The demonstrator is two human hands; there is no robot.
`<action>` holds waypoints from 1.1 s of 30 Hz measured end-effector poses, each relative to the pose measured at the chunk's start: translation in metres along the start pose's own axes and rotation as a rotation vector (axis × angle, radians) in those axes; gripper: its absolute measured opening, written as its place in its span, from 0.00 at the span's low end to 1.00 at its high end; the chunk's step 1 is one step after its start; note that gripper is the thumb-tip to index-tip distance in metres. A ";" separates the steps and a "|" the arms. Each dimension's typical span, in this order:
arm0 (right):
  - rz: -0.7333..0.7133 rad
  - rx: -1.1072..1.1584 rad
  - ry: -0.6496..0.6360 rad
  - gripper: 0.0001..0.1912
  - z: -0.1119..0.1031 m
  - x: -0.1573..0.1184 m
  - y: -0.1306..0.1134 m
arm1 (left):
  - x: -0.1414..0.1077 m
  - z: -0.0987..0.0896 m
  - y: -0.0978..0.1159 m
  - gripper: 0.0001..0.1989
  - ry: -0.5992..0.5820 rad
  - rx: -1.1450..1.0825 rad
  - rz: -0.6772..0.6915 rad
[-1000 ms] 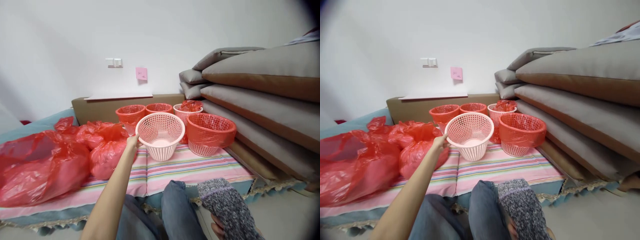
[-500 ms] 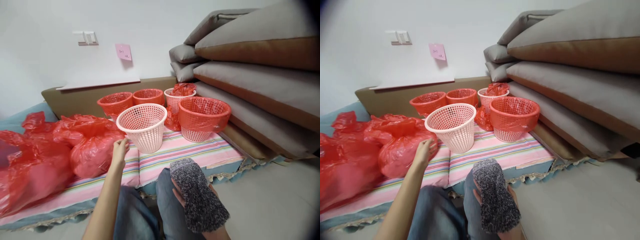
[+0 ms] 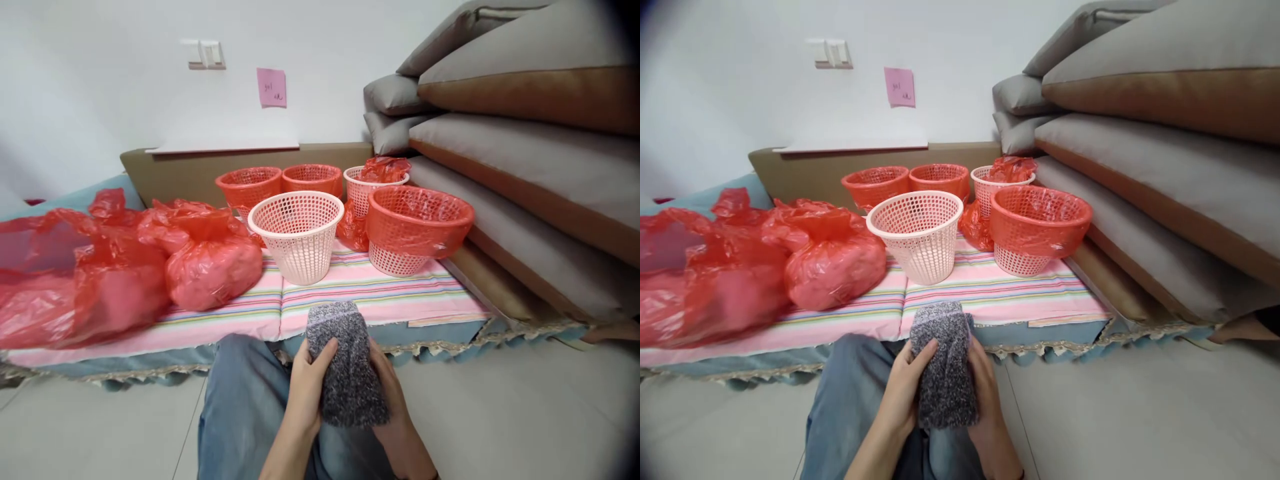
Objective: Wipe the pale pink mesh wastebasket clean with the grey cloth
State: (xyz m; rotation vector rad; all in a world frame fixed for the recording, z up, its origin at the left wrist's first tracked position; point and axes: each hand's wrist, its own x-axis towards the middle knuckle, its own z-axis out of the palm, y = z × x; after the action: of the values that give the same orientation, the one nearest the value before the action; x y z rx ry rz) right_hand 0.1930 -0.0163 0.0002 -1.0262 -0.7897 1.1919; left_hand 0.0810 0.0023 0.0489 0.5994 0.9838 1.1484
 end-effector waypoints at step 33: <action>-0.158 -0.470 -0.171 0.19 0.015 -0.020 -0.017 | 0.005 -0.077 0.034 0.07 -0.375 0.917 0.713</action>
State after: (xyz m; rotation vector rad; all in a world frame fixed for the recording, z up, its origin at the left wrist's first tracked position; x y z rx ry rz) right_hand 0.1812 -0.0333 0.0216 -1.2232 -1.3035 0.9873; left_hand -0.0023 0.0115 0.0385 1.9463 0.9571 1.0711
